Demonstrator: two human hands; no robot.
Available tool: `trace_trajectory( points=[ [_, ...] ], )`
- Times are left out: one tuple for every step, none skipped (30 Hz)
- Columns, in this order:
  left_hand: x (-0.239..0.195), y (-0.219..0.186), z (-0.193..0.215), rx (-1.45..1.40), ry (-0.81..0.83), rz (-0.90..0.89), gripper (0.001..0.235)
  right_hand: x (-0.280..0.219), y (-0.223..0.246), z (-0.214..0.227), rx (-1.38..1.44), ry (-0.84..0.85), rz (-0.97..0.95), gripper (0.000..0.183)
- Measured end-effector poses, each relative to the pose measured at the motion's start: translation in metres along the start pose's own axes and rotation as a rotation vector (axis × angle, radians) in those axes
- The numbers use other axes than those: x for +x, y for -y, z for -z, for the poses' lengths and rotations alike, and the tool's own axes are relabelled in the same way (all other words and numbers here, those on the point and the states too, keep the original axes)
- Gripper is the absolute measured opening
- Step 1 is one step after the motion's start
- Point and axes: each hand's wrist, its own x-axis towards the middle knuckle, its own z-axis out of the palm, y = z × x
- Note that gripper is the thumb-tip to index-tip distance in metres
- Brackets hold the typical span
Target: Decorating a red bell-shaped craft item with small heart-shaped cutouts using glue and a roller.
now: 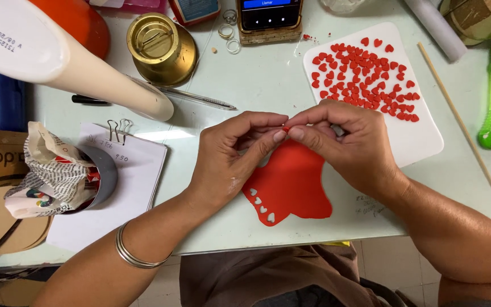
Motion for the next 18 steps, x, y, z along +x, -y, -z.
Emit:
trace_trajectory(
  points=[
    [0.0001, 0.0002, 0.0003, 0.03, -0.006, -0.027, 0.019, 0.0007, -0.0008, 0.0007, 0.016, 0.007, -0.072, 0.009],
    [0.0, -0.0009, 0.0006, 0.03, -0.005, -0.027, 0.019, 0.0017, -0.0012, 0.0006, 0.015, 0.006, -0.072, 0.009],
    [0.0, -0.002, 0.0009, 0.121, -0.024, -0.099, 0.017, 0.0028, -0.0016, 0.0006, 0.033, 0.009, -0.084, 0.01],
    [0.0, -0.0029, 0.0011, 0.213, -0.043, -0.17, 0.014, 0.0037, -0.002, 0.0007, 0.05, 0.011, -0.096, 0.01],
    [0.0, -0.0033, 0.0011, 0.212, -0.042, -0.172, 0.014, 0.0038, -0.0025, 0.0008, 0.049, 0.009, -0.096, 0.01],
    [0.0, -0.0037, 0.0012, 0.241, -0.041, -0.205, 0.014, 0.0039, -0.0029, 0.0008, 0.055, 0.019, -0.105, 0.011],
    [-0.0001, -0.0041, 0.0013, 0.27, -0.041, -0.238, 0.014, 0.004, -0.0034, 0.0008, 0.062, 0.03, -0.114, 0.011],
    [-0.0002, -0.0039, 0.0011, 0.269, -0.04, -0.239, 0.014, 0.0041, -0.0023, 0.0008, 0.061, 0.029, -0.114, 0.011],
    [-0.0002, -0.0036, 0.0009, 0.268, -0.04, -0.244, 0.013, 0.0043, -0.0013, 0.0008, 0.081, 0.034, -0.111, 0.011],
    [-0.0001, -0.0034, 0.0007, 0.267, -0.04, -0.249, 0.012, 0.0044, -0.0004, 0.0008, 0.101, 0.039, -0.108, 0.011],
    [0.0, -0.0036, 0.0009, 0.266, -0.039, -0.25, 0.012, 0.0045, -0.0004, 0.0009, 0.1, 0.038, -0.109, 0.011],
    [0.0, -0.0038, 0.0012, 0.275, -0.035, -0.258, 0.012, 0.0044, -0.0005, 0.0009, 0.126, 0.043, -0.133, 0.011],
    [0.0, -0.004, 0.0014, 0.284, -0.03, -0.266, 0.012, 0.0043, -0.0006, 0.0009, 0.152, 0.049, -0.158, 0.012],
    [0.0002, -0.0045, 0.0014, 0.283, -0.029, -0.265, 0.012, 0.0041, -0.0011, 0.001, 0.152, 0.048, -0.159, 0.012],
    [0.0003, -0.0049, 0.0014, 0.283, -0.024, -0.272, 0.012, 0.0038, -0.0017, 0.0011, 0.147, 0.046, -0.155, 0.012],
    [0.0002, -0.0055, 0.0016, 0.283, -0.02, -0.278, 0.012, 0.0037, -0.0021, 0.0009, 0.142, 0.046, -0.15, 0.012],
    [0.0003, -0.0058, 0.0016, 0.283, -0.019, -0.277, 0.012, 0.0036, -0.0026, 0.0008, 0.143, 0.046, -0.151, 0.012],
    [0.0005, -0.0061, 0.0015, 0.284, -0.019, -0.273, 0.012, 0.0034, -0.0032, 0.0008, 0.116, 0.044, -0.129, 0.011]
  ],
)
